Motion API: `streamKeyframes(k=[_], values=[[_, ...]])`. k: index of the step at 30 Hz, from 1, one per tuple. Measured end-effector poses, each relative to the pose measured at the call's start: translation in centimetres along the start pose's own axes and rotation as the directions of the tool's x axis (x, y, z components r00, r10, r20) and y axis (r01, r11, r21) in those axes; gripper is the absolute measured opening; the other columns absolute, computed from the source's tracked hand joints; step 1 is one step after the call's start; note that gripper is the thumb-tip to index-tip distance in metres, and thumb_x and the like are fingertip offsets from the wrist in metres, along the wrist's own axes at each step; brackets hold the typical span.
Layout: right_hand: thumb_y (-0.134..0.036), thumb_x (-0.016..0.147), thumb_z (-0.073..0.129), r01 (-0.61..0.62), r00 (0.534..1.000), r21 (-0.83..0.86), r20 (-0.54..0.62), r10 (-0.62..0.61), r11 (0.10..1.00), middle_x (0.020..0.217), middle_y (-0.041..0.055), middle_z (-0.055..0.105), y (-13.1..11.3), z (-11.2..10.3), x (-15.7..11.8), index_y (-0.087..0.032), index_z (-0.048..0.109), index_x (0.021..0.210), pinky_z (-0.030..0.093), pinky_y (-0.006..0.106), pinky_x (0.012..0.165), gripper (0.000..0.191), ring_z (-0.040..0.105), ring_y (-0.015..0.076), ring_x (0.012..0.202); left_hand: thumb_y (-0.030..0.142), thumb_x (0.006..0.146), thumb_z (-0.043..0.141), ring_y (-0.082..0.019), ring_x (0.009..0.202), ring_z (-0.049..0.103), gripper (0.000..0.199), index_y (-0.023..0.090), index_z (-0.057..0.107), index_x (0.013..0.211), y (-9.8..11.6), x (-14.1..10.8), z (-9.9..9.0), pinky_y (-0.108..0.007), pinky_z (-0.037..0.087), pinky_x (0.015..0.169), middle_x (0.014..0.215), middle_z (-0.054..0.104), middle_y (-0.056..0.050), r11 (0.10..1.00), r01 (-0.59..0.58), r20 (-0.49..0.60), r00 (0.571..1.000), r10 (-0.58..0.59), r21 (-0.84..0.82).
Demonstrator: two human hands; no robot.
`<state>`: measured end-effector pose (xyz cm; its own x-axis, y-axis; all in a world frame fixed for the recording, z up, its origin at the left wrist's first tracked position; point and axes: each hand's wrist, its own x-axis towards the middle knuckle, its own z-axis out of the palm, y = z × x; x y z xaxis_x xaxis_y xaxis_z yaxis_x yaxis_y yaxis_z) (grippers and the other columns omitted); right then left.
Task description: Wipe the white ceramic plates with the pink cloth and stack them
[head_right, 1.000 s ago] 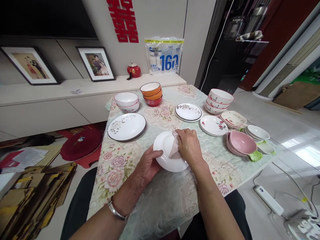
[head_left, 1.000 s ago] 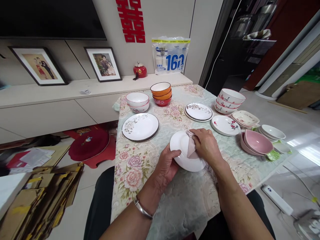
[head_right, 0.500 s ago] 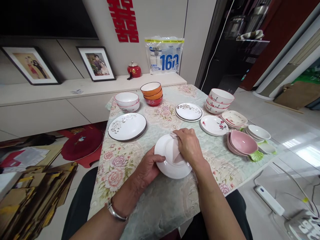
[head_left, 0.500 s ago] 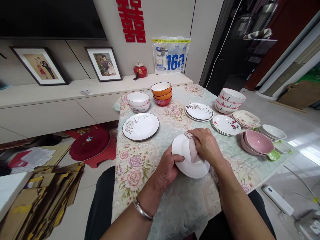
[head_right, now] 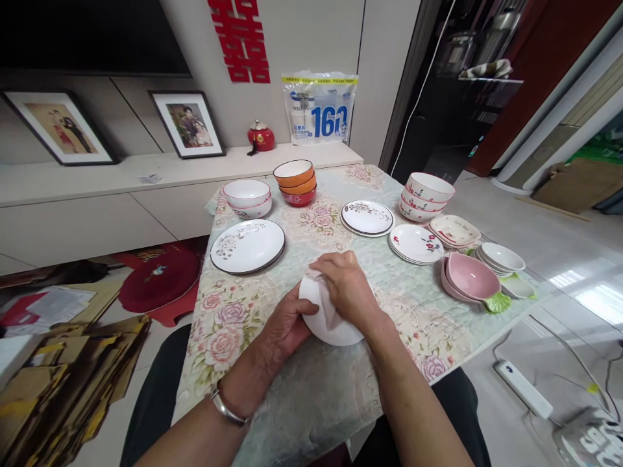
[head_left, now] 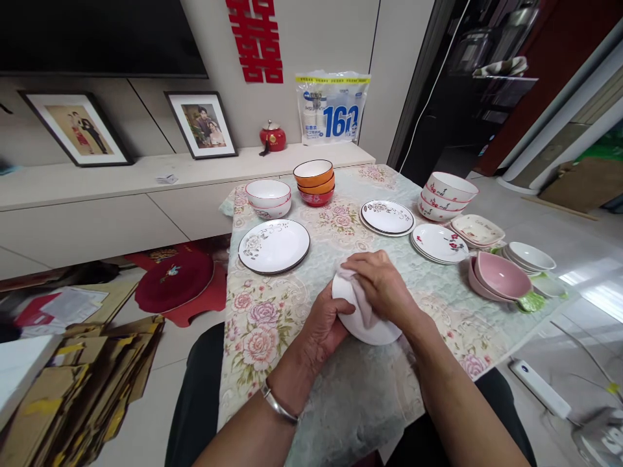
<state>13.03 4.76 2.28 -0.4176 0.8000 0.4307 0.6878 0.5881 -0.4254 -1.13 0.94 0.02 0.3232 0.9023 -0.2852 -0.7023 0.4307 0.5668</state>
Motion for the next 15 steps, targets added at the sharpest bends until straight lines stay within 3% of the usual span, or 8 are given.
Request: streamKeyframes(k=[4, 7, 11, 15], values=[[-0.015, 0.091, 0.048, -0.205, 0.976, -0.131, -0.105, 0.192, 0.97, 0.111, 0.011, 0.067, 2.7, -0.2, -0.5, -0.02, 0.07, 0.117, 0.043, 0.043, 0.087, 0.034, 0.053, 0.0269, 0.097, -0.001, 0.049, 0.059, -0.027, 0.092, 0.065, 0.071, 0.018, 0.063, 0.118, -0.1, 0.1, 0.1, -0.039, 0.048, 0.086, 0.096, 0.073, -0.005, 0.999, -0.022, -0.023, 1.0, 0.021, -0.042], [-0.013, 0.09, 0.05, -0.181, 0.976, -0.111, -0.142, 0.165, 0.977, 0.111, 0.0115, 0.066, 1.8, 0.0, -0.5, -0.021, 0.07, 0.116, 0.044, 0.044, 0.088, 0.034, 0.052, 0.0276, 0.1, 0.001, 0.053, 0.062, -0.025, 0.089, 0.066, 0.072, 0.02, 0.061, 0.123, -0.1, 0.3, 0.1, -0.039, 0.048, 0.086, 0.096, 0.073, -0.004, 0.997, -0.036, -0.059, 0.998, 0.031, -0.072], [-0.009, 0.088, 0.053, 0.03, 0.999, 0.13, 0.028, -0.034, 0.991, 0.113, 0.0067, 0.064, -0.8, 0.0, 0.0, -0.026, 0.07, 0.112, 0.045, 0.041, 0.093, 0.034, 0.054, 0.0231, 0.106, 0.017, 0.07, 0.066, -0.019, 0.076, 0.064, 0.04, 0.013, 0.067, 0.109, 0.3, 0.4, 0.1, -0.033, 0.049, 0.079, 0.086, 0.072, -0.005, 0.982, -0.012, -0.077, 0.997, -0.002, -0.187], [-0.005, 0.081, 0.059, -0.038, 0.985, 0.305, 0.17, -0.015, 0.952, 0.105, 0.0034, 0.065, 0.1, -1.3, 0.0, -0.025, 0.072, 0.099, 0.046, 0.036, 0.094, 0.029, 0.058, 0.0193, 0.104, 0.035, 0.081, 0.06, -0.026, 0.093, 0.066, 0.04, 0.01, 0.067, 0.112, 0.7, 0.4, 0.2, -0.038, 0.05, 0.086, 0.1, 0.073, -0.011, 0.97, -0.021, -0.026, 1.0, 0.015, -0.242]])
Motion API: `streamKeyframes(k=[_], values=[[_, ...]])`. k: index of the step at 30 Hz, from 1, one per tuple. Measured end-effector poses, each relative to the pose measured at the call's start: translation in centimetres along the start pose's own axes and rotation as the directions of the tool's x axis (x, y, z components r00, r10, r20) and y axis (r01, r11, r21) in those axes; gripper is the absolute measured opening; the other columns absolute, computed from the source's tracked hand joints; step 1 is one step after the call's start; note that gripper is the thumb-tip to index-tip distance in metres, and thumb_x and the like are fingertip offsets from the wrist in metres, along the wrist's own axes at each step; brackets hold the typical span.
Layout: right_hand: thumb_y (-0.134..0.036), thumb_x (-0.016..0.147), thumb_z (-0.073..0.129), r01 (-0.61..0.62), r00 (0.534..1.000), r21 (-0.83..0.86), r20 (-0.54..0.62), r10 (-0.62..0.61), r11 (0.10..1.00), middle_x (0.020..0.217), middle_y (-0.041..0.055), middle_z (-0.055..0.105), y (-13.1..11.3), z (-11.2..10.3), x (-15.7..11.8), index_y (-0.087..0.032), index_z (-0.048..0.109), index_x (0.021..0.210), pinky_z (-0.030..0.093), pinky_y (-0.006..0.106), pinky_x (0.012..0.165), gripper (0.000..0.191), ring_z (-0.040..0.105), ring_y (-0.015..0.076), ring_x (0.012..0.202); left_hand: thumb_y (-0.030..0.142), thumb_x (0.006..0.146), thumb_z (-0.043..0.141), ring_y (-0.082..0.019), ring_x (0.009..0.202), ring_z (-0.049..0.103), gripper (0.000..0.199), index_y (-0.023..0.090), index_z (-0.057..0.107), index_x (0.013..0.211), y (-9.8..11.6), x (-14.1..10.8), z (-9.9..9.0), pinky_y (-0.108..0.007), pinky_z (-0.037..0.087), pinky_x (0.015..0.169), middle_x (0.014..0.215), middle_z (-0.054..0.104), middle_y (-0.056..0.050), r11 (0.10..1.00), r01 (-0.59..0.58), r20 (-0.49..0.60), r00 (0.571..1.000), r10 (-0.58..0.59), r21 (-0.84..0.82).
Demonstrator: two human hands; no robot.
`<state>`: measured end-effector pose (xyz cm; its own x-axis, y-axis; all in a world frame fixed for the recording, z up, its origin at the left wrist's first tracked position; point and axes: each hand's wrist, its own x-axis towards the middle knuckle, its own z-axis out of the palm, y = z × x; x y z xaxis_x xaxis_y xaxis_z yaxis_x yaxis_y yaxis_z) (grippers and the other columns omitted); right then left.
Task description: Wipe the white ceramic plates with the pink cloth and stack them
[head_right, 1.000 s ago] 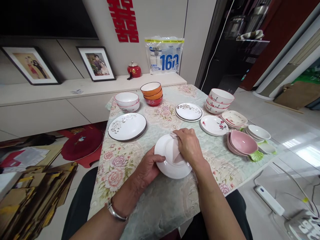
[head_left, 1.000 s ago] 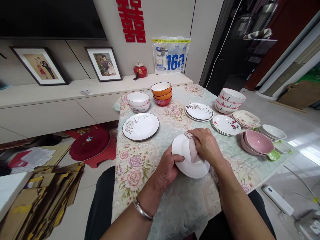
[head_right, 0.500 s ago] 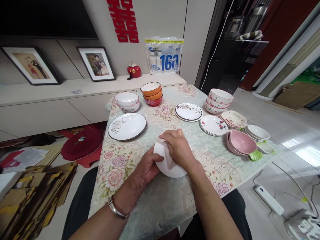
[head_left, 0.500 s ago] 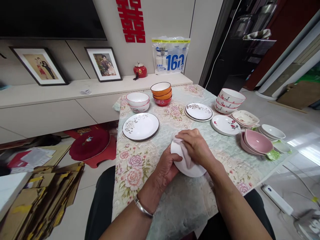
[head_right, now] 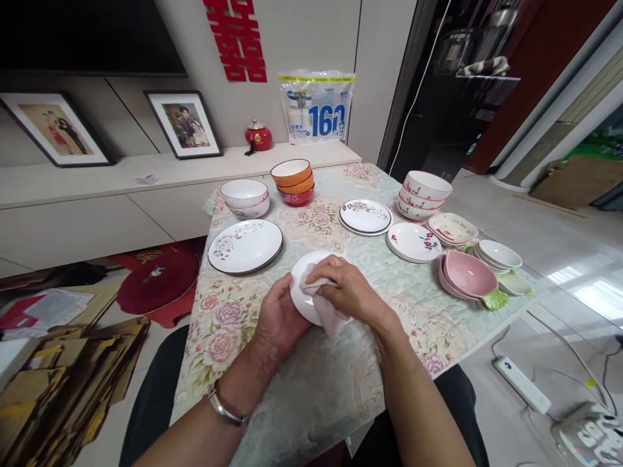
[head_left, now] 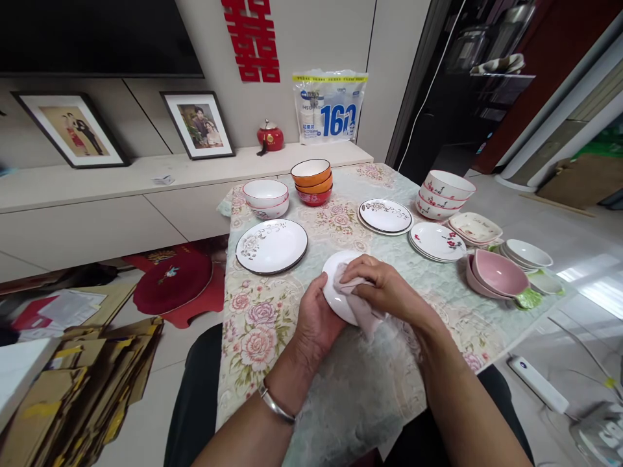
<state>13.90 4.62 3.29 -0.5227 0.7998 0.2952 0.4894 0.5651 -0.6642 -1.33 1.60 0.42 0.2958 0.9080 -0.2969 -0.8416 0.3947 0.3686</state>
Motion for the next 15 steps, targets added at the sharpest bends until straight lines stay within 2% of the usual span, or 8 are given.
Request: streamKeyframes(k=[2, 4, 7, 9, 10, 13, 15], values=[[-0.003, 0.078, 0.06, -0.124, 0.992, -0.008, 0.011, 0.124, 0.992, 0.1, 0.0032, 0.066, 1.1, -1.1, -0.5, -0.024, 0.073, 0.094, 0.047, 0.036, 0.092, 0.029, 0.06, 0.0188, 0.098, 0.04, 0.084, 0.059, -0.03, 0.105, 0.064, 0.046, 0.01, 0.064, 0.119, -0.1, 0.2, 0.0, -0.042, 0.049, 0.093, 0.109, 0.072, -0.013, 1.0, 0.002, -0.014, 1.0, -0.001, 0.018], [-0.004, 0.079, 0.059, -0.24, 0.97, -0.084, -0.066, 0.235, 0.967, 0.099, 0.004, 0.066, 2.1, -1.7, -0.8, -0.024, 0.074, 0.097, 0.047, 0.037, 0.091, 0.03, 0.061, 0.0196, 0.096, 0.039, 0.086, 0.059, -0.031, 0.11, 0.063, 0.045, 0.011, 0.063, 0.12, -0.3, 0.4, 0.1, -0.043, 0.048, 0.096, 0.113, 0.072, -0.013, 0.999, 0.01, -0.078, 0.997, -0.008, 0.031], [-0.008, 0.082, 0.057, -0.324, 0.936, -0.243, -0.222, 0.273, 0.914, 0.1, 0.0081, 0.065, 2.0, -0.9, -0.6, -0.022, 0.073, 0.104, 0.046, 0.04, 0.09, 0.031, 0.058, 0.0238, 0.099, 0.036, 0.088, 0.058, -0.029, 0.113, 0.062, 0.042, 0.011, 0.062, 0.121, -0.7, 0.7, 0.0, -0.041, 0.048, 0.098, 0.115, 0.072, -0.013, 1.0, 0.01, -0.169, 0.986, -0.006, 0.025], [-0.009, 0.084, 0.055, -0.302, 0.934, -0.309, -0.283, 0.216, 0.902, 0.103, 0.0114, 0.063, 1.1, 0.3, 0.0, -0.019, 0.072, 0.108, 0.046, 0.041, 0.089, 0.031, 0.056, 0.0263, 0.102, 0.036, 0.089, 0.058, -0.028, 0.111, 0.063, 0.042, 0.011, 0.062, 0.122, -0.7, 0.6, 0.0, -0.041, 0.048, 0.098, 0.111, 0.072, -0.013, 1.0, 0.016, -0.151, 0.988, -0.013, 0.022], [-0.009, 0.084, 0.055, -0.242, 0.948, -0.298, -0.275, 0.16, 0.923, 0.106, 0.0117, 0.062, 0.6, 0.8, 0.2, -0.019, 0.071, 0.11, 0.047, 0.04, 0.09, 0.032, 0.055, 0.026, 0.104, 0.036, 0.089, 0.058, -0.028, 0.108, 0.064, 0.041, 0.011, 0.062, 0.122, -0.7, 0.5, -0.1, -0.041, 0.048, 0.098, 0.108, 0.073, -0.013, 1.0, 0.02, -0.127, 0.992, -0.018, 0.02], [-0.008, 0.085, 0.055, -0.054, 0.99, -0.15, -0.138, 0.033, 0.987, 0.11, 0.0082, 0.061, -0.6, 1.4, 0.6, -0.022, 0.07, 0.111, 0.047, 0.036, 0.093, 0.033, 0.056, 0.0216, 0.106, 0.036, 0.092, 0.054, -0.025, 0.099, 0.067, 0.039, 0.01, 0.063, 0.12, -0.5, 0.4, -0.3, -0.04, 0.048, 0.099, 0.102, 0.074, -0.012, 1.0, 0.003, -0.054, 0.999, -0.003, 0.0], [-0.007, 0.083, 0.057, -0.018, 0.999, -0.052, -0.052, 0.015, 0.999, 0.108, 0.0055, 0.062, -0.4, 0.9, 0.4, -0.025, 0.072, 0.106, 0.046, 0.034, 0.093, 0.033, 0.057, 0.0196, 0.104, 0.037, 0.094, 0.051, -0.025, 0.103, 0.067, 0.041, 0.009, 0.062, 0.121, -0.3, 0.4, -0.3, -0.04, 0.046, 0.102, 0.107, 0.073, -0.013, 1.0, -0.01, -0.033, 0.999, 0.009, -0.023]])
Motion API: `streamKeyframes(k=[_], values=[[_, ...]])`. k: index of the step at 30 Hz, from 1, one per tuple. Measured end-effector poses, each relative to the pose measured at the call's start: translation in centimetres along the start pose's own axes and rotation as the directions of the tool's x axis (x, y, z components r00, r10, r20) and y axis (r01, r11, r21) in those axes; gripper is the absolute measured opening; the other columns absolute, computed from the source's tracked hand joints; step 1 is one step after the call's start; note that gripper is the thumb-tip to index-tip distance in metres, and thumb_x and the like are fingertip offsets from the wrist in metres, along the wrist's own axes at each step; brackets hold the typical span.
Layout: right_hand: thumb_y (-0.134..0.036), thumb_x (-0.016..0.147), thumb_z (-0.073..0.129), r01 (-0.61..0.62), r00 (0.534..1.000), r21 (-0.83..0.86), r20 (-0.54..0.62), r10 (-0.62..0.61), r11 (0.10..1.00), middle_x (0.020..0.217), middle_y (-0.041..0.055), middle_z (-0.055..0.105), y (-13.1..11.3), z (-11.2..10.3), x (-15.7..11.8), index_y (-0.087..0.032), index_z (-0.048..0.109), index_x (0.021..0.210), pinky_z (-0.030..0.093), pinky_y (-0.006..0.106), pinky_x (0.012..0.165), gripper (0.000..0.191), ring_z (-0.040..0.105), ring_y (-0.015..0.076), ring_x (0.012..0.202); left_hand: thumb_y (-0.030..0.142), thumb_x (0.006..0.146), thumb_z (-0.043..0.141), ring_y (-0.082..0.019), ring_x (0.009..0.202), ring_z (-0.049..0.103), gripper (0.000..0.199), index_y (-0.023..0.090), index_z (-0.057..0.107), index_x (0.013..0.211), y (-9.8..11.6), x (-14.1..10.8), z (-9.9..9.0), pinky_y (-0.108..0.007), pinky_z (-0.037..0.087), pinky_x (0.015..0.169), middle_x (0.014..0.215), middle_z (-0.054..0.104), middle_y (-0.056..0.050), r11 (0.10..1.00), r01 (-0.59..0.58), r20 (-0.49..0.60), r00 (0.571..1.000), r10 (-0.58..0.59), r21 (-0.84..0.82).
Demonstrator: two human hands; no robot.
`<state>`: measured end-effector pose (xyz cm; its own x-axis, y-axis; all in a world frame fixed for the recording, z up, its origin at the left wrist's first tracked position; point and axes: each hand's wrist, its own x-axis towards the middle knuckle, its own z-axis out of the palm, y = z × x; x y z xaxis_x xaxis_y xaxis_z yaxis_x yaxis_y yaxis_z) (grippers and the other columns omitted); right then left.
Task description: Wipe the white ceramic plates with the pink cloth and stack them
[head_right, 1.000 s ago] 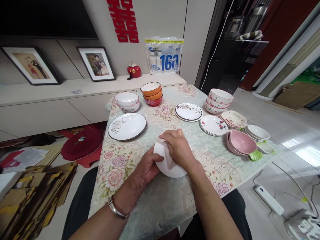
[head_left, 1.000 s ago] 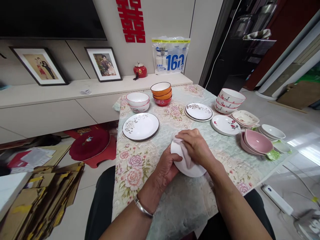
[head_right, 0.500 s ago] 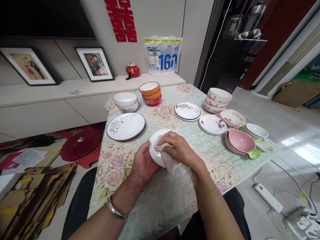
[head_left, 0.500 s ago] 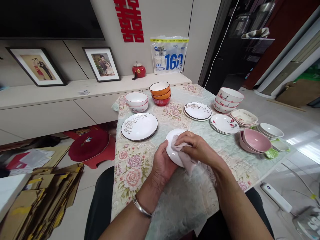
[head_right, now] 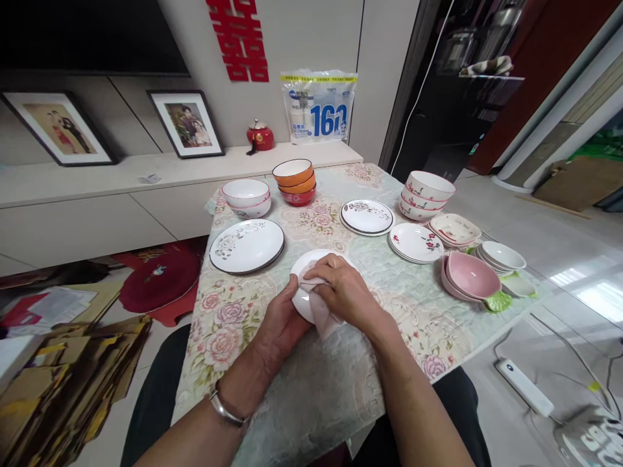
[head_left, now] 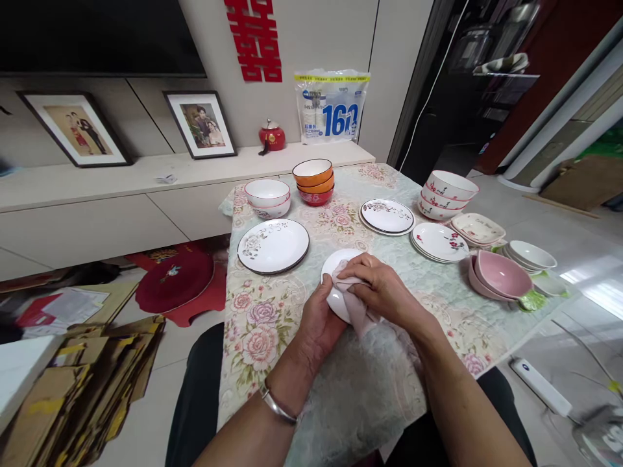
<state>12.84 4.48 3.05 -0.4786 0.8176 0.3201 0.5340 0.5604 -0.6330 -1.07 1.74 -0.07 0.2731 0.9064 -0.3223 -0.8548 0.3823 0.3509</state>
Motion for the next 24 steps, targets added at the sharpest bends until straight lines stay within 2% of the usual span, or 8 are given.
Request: streamKeyframes(k=[3, 7, 10, 13, 15, 17, 21, 24], values=[[-0.008, 0.08, 0.058, -0.111, 0.994, 0.008, -0.002, 0.111, 0.994, 0.103, 0.0044, 0.064, 1.4, -1.2, -0.5, -0.026, 0.073, 0.102, 0.046, 0.035, 0.092, 0.032, 0.06, 0.0197, 0.1, 0.039, 0.094, 0.05, -0.027, 0.115, 0.062, 0.045, 0.009, 0.059, 0.127, 0.1, 0.2, 0.2, -0.041, 0.045, 0.104, 0.117, 0.07, -0.016, 0.999, -0.036, -0.033, 0.999, 0.035, -0.014], [-0.017, 0.081, 0.06, -0.275, 0.935, 0.014, -0.229, 0.271, 0.961, 0.1, 0.0058, 0.066, 3.2, -1.6, -0.7, -0.025, 0.073, 0.102, 0.044, 0.04, 0.092, 0.027, 0.06, 0.0229, 0.099, 0.036, 0.09, 0.06, -0.029, 0.117, 0.061, 0.049, 0.014, 0.055, 0.133, -0.2, 0.1, 0.6, -0.043, 0.045, 0.103, 0.12, 0.07, -0.014, 0.984, -0.163, -0.017, 0.986, 0.165, 0.064], [-0.025, 0.076, 0.066, -0.318, 0.846, 0.267, -0.354, 0.399, 0.91, 0.1, 0.0048, 0.068, 3.8, -0.9, -0.3, -0.022, 0.072, 0.1, 0.045, 0.04, 0.091, 0.025, 0.061, 0.0229, 0.096, 0.033, 0.086, 0.066, -0.028, 0.115, 0.062, 0.054, 0.019, 0.053, 0.136, -0.4, -0.5, 0.8, -0.042, 0.045, 0.102, 0.124, 0.068, -0.012, 0.945, -0.276, 0.106, 0.96, 0.261, 0.176], [-0.033, 0.071, 0.073, -0.249, 0.751, 0.668, -0.324, 0.575, 0.701, 0.098, 0.0023, 0.07, 3.5, -0.4, 0.2, -0.022, 0.069, 0.102, 0.048, 0.036, 0.084, 0.033, 0.062, 0.0198, 0.087, 0.037, 0.085, 0.067, -0.028, 0.115, 0.062, 0.053, 0.019, 0.057, 0.134, -0.6, -1.4, 0.9, -0.041, 0.044, 0.102, 0.124, 0.068, -0.011, 0.859, -0.353, 0.188, 0.934, 0.302, 0.37], [-0.034, 0.068, 0.077, -0.158, 0.723, 0.841, -0.259, 0.641, 0.517, 0.098, 0.0008, 0.071, 2.9, -0.4, 0.4, -0.023, 0.069, 0.102, 0.049, 0.033, 0.082, 0.037, 0.063, 0.0173, 0.084, 0.037, 0.088, 0.063, -0.028, 0.118, 0.06, 0.047, 0.02, 0.06, 0.132, -0.5, -1.9, 0.8, -0.039, 0.042, 0.104, 0.125, 0.068, -0.009, 0.702, -0.451, 0.279, 0.892, 0.355, 0.551], [-0.034, 0.066, 0.08, -0.095, 0.727, 0.916, -0.204, 0.656, 0.39, 0.095, 0.0, 0.072, 2.3, -0.6, 0.6, -0.022, 0.069, 0.098, 0.05, 0.03, 0.082, 0.035, 0.063, 0.0157, 0.083, 0.034, 0.091, 0.058, -0.027, 0.122, 0.057, 0.046, 0.022, 0.057, 0.136, -0.4, -2.2, 0.7, -0.038, 0.04, 0.106, 0.132, 0.064, -0.008, 0.472, -0.538, 0.412, 0.841, 0.35, 0.699], [-0.045, 0.07, 0.077, -0.072, 0.771, 0.948, -0.144, 0.62, 0.31, 0.092, 0.0024, 0.072, 1.6, -1.4, 0.6, -0.022, 0.07, 0.089, 0.053, 0.031, 0.084, 0.031, 0.065, 0.0188, 0.09, 0.027, 0.096, 0.049, -0.025, 0.139, 0.041, 0.051, 0.027, 0.044, 0.146, -0.2, -1.9, 0.1, -0.04, 0.029, 0.116, 0.151, 0.047, -0.006, 0.078, -0.708, 0.668, 0.693, 0.27, 0.702], [-0.06, 0.074, 0.068, -0.158, 0.779, 0.953, -0.041, 0.625, 0.26, 0.093, 0.006, 0.073, 1.3, -1.9, 0.3, -0.023, 0.069, 0.093, 0.054, 0.038, 0.083, 0.042, 0.065, 0.0249, 0.097, 0.028, 0.096, 0.049, -0.025, 0.141, 0.038, 0.053, 0.028, 0.04, 0.148, -0.3, -1.3, -0.5, -0.043, 0.028, 0.116, 0.153, 0.044, -0.007, -0.156, -0.725, 0.74, 0.64, 0.208, 0.671]])
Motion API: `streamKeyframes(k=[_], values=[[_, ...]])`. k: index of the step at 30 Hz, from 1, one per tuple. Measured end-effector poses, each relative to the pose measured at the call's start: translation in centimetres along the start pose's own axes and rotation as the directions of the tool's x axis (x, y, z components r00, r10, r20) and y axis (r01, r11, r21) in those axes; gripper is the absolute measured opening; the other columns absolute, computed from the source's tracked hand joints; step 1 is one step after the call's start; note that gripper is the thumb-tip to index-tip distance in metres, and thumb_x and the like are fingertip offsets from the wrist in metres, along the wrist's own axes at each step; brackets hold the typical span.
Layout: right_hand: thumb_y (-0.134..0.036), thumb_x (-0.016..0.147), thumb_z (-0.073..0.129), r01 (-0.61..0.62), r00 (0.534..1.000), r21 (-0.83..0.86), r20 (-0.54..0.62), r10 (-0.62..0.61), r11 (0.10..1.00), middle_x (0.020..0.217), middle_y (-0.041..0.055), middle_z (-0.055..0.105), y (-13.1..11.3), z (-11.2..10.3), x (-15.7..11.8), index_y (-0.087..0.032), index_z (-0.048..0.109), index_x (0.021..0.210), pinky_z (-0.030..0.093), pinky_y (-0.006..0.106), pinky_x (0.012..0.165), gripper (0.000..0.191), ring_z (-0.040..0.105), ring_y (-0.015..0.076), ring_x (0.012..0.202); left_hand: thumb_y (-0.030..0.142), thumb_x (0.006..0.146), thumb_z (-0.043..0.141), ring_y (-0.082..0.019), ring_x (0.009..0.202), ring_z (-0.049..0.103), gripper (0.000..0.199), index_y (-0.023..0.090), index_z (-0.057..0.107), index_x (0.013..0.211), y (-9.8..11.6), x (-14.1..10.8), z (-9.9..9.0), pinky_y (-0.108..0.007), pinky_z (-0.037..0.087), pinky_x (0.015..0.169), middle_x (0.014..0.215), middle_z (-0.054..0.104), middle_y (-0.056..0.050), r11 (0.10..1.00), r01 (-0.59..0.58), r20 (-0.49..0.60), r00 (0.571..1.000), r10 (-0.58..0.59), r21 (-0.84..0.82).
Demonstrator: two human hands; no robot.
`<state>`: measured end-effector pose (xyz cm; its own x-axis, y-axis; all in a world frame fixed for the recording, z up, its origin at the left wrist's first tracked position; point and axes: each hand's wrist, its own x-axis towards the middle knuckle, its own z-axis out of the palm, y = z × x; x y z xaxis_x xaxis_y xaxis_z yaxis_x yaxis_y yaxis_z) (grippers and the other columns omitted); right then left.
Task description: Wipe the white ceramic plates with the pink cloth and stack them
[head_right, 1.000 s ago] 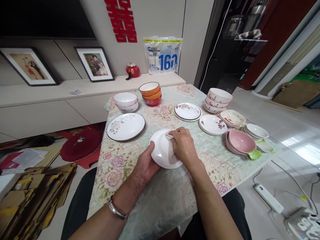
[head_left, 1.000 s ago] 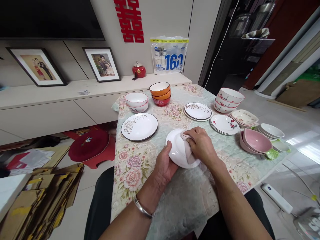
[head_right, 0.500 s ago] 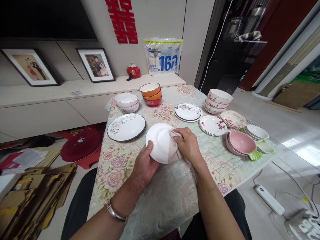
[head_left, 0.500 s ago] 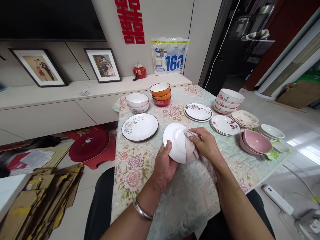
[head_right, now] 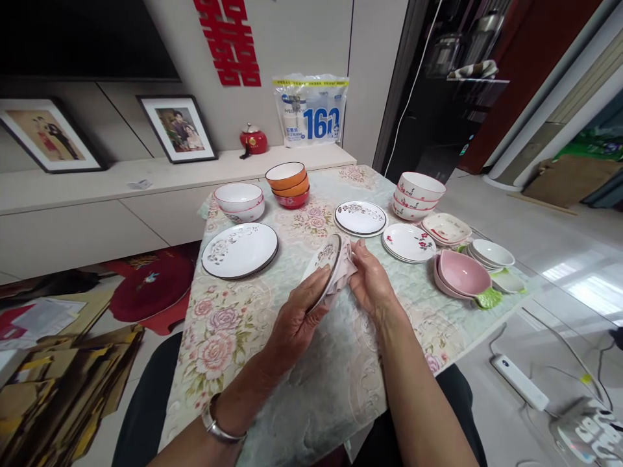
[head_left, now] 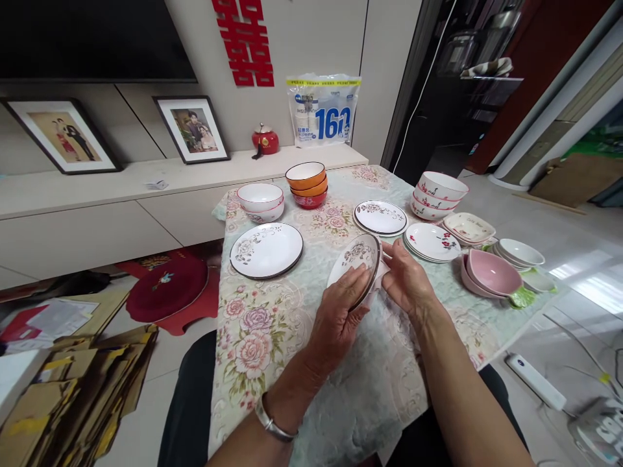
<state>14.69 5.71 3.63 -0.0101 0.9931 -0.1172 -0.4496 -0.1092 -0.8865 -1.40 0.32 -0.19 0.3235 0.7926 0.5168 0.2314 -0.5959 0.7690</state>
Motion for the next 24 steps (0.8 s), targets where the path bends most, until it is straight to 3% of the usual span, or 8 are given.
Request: streamKeyframes(k=[3, 8, 15, 19, 22, 24], values=[[-0.061, 0.075, 0.067, -0.07, 0.997, 0.006, 0.025, 0.07, 0.998, 0.098, 0.0063, 0.073, -0.1, -0.2, -0.2, -0.023, 0.068, 0.102, 0.054, 0.038, 0.084, 0.046, 0.065, 0.026, 0.1, 0.032, 0.097, 0.046, -0.026, 0.141, 0.038, 0.051, 0.026, 0.041, 0.147, -0.5, -0.1, 0.2, -0.046, 0.029, 0.113, 0.151, 0.046, -0.009, 0.983, -0.036, 0.072, 0.997, 0.023, 0.178], [-0.039, 0.072, 0.074, -0.128, 0.992, 0.024, 0.0, 0.128, 0.992, 0.106, 0.003, 0.072, 0.0, -0.4, -0.3, -0.024, 0.065, 0.113, 0.053, 0.029, 0.082, 0.045, 0.065, 0.0198, 0.097, 0.031, 0.099, 0.042, -0.027, 0.142, 0.036, 0.047, 0.025, 0.042, 0.146, -0.3, -0.1, 0.4, -0.052, 0.028, 0.111, 0.151, 0.046, -0.008, 0.92, -0.029, 0.189, 0.981, -0.05, 0.39], [-0.017, 0.059, 0.07, -0.213, 0.976, -0.111, -0.069, 0.206, 0.971, 0.089, 0.0035, 0.073, 0.2, -0.9, 0.1, -0.019, 0.061, 0.119, 0.051, 0.027, 0.063, 0.06, 0.065, 0.0181, 0.073, 0.026, 0.095, 0.05, -0.03, 0.143, 0.033, 0.05, 0.033, 0.043, 0.144, -0.9, -0.7, 1.0, -0.059, 0.019, 0.112, 0.147, 0.052, -0.004, 0.836, -0.045, 0.196, 0.978, -0.076, 0.547], [-0.019, 0.058, 0.069, -0.19, 0.975, -0.236, -0.162, 0.154, 0.953, 0.079, 0.0011, 0.071, 0.6, -1.1, 0.4, -0.02, 0.061, 0.12, 0.047, 0.027, 0.055, 0.063, 0.061, 0.017, 0.062, 0.035, 0.087, 0.063, -0.04, 0.147, 0.016, 0.057, 0.032, 0.047, 0.141, -1.3, -0.9, 1.6, -0.067, 0.014, 0.11, 0.155, 0.04, -0.009, 0.811, 0.062, 0.093, 0.985, -0.143, 0.582], [-0.024, 0.059, 0.07, -0.157, 0.975, -0.269, -0.195, 0.106, 0.95, 0.078, 0.0014, 0.072, 0.7, -1.1, 0.3, -0.019, 0.061, 0.121, 0.047, 0.028, 0.053, 0.063, 0.061, 0.018, 0.06, 0.048, 0.068, 0.079, -0.048, 0.147, 0.005, 0.097, 0.023, 0.032, 0.15, -1.5, -0.9, 1.8, -0.071, 0.014, 0.108, 0.161, 0.018, -0.022, 0.859, 0.253, -0.091, 0.967, -0.238, 0.445], [-0.026, 0.06, 0.071, -0.133, 0.974, -0.268, -0.214, 0.076, 0.954, 0.079, 0.0021, 0.073, 0.6, -1.2, 0.3, -0.019, 0.061, 0.121, 0.047, 0.028, 0.053, 0.062, 0.063, 0.019, 0.061, 0.045, 0.059, 0.084, -0.049, 0.147, 0.001, 0.118, 0.017, 0.019, 0.154, -1.5, -0.8, 1.8, -0.07, 0.011, 0.11, 0.162, 0.005, -0.027, 0.907, 0.324, -0.177, 0.942, -0.284, 0.27]])
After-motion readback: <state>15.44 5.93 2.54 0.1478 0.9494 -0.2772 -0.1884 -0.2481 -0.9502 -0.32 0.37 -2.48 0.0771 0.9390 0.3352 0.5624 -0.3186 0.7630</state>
